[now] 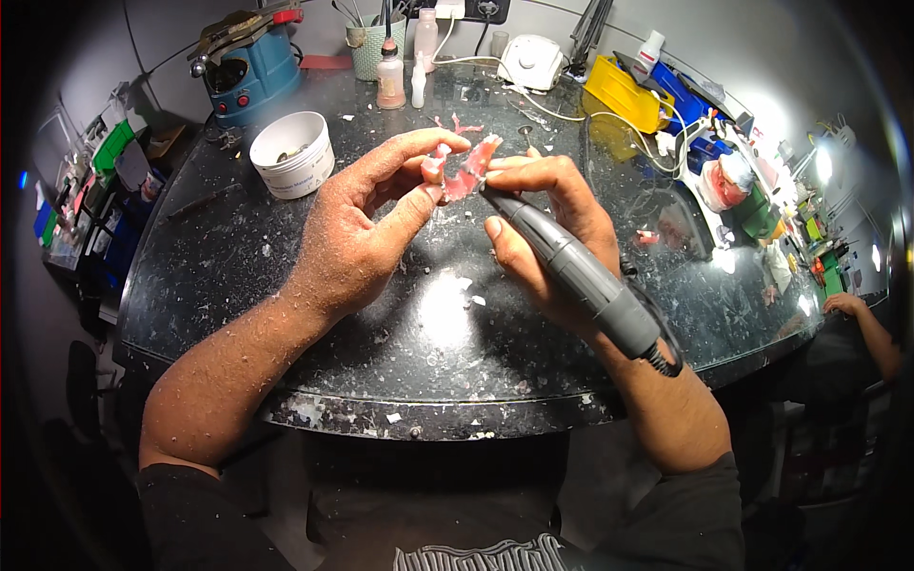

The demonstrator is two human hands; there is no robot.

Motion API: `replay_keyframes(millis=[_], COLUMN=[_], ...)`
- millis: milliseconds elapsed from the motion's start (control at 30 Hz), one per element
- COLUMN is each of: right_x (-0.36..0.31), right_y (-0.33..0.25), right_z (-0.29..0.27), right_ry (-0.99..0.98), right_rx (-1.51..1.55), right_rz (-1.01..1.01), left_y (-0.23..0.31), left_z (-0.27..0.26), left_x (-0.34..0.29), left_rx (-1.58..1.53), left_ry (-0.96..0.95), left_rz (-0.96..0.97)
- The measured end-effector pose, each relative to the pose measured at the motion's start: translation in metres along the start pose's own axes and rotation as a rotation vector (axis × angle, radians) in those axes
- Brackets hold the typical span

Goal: The person uses a rotary handpiece to trim and smooth a pink dental prosthesis held in the left hand. The person rotates the prosthesis to access different edges and surfaces while grinding away excess material. The person does not place the prosthesis in a final location within the clip.

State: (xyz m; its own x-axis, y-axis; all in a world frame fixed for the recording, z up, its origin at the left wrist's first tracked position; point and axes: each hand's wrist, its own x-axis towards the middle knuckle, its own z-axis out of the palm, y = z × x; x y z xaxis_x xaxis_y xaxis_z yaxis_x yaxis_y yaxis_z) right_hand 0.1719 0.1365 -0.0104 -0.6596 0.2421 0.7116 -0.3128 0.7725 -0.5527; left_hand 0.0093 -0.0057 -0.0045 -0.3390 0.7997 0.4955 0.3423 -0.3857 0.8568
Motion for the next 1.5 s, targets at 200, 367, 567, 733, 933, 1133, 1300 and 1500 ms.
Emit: replay_keyframes(millis=[200,367,567,733,933,1133,1300,1500], right_x=[0.004,0.005,0.003,0.001,0.003,0.001,0.0,0.004], right_y=[0.005,0.005,0.002,0.005,-0.006,-0.011,-0.017,-0.011], right_z=[0.0,-0.001,0.002,0.003,0.005,0.01,0.006,0.002], right_ry=[0.025,0.027,0.03,0.046,0.297,0.24,0.186,0.281], right_rx=[-0.1,-0.099,-0.036,-0.006,0.302,0.179,0.201,0.256], right_rz=[-0.158,-0.168,-0.113,-0.078,-0.1,-0.054,0.043,0.051], left_y=[0.001,-0.003,-0.007,-0.004,-0.002,-0.002,0.007,0.003], left_z=[0.001,0.0,-0.001,0.002,0.001,0.005,0.002,0.007], left_x=[0.0,0.001,0.001,0.001,0.002,0.001,0.005,-0.002], left_rx=[0.006,-0.008,-0.047,-0.022,-0.038,0.395,0.815,0.533], left_ry=[0.001,-0.013,-0.006,-0.019,-0.022,0.043,-0.051,0.114], left_rz=[0.006,0.02,0.05,0.055,0.056,0.402,0.697,0.388])
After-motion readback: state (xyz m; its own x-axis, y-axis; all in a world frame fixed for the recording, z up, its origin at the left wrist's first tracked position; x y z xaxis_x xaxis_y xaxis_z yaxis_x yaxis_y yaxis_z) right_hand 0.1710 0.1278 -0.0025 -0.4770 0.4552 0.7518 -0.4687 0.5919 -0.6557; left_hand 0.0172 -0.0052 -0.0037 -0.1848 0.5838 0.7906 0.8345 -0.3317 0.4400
